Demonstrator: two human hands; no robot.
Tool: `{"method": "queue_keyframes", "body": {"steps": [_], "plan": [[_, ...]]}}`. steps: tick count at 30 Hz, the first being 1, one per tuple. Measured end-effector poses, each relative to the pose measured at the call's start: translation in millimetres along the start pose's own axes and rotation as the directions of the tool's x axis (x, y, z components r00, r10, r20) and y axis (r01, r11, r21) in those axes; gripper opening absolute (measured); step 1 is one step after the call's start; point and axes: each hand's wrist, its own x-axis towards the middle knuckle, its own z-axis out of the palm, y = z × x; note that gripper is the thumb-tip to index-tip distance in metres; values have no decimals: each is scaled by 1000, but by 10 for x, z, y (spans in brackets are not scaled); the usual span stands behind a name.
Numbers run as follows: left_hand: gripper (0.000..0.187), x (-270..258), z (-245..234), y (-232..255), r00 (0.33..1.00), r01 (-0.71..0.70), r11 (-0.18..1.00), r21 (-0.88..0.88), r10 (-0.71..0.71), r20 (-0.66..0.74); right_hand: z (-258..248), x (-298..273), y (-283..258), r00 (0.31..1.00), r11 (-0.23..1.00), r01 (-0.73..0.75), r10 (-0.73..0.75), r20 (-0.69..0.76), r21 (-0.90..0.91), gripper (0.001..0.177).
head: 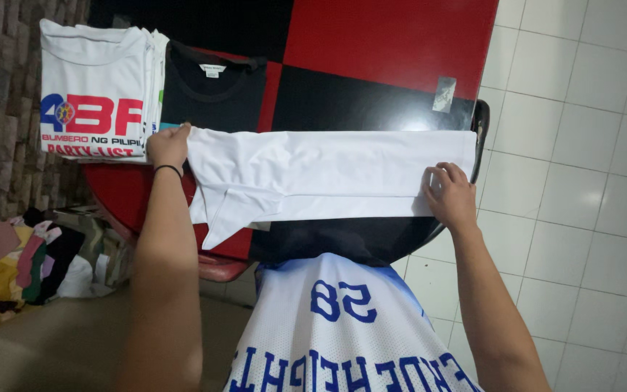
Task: The person folds a white t-shirt on a red and black checkered table. They smooth the shirt, fold the sides inward, then fold the bottom up and the top down to create a compact rectangle.
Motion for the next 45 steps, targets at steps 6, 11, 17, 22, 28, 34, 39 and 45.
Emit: {"method": "queue_keyframes", "body": {"steps": [6, 11, 17, 22, 28, 34, 39, 45], "plan": [[32, -37, 13, 8, 1000, -6, 996, -89, 8, 24, 28, -15, 7, 1000, 1000, -12, 12, 7, 5, 43], [25, -19, 52, -54, 996, -69, 997, 19, 70, -50, 70, -22, 32, 1000, 1000, -12, 12, -8, 26, 44], [27, -26, 51, -164, 944, -273, 943, 192, 301, -138, 108, -35, 55, 1000, 1000, -19, 19, 1, 24, 44], [29, 46, 68, -287, 841, -488, 853, 188, 517, -162, 98, -22, 34, 999, 999, -45, 45, 19, 13, 43], [30, 39, 84, -248, 899, -350, 902, 255, 399, -180, 68, -39, 17, 999, 999, -39, 38, 14, 24, 44], [27, -289, 67, 74, 897, -291, 917, 272, 360, -255, 66, -27, 3, 999, 999, -38, 38, 15, 18, 46], [27, -807, 98, 154, 750, -548, 755, 359, 634, -187, 147, -68, -11, 998, 998, -38, 40, -39, 43, 41], [34, -1494, 276, 22, 557, -794, 413, 445, 788, 261, 355, -67, -271, 984, 994, 111, -111, -139, -8, 50]]}}
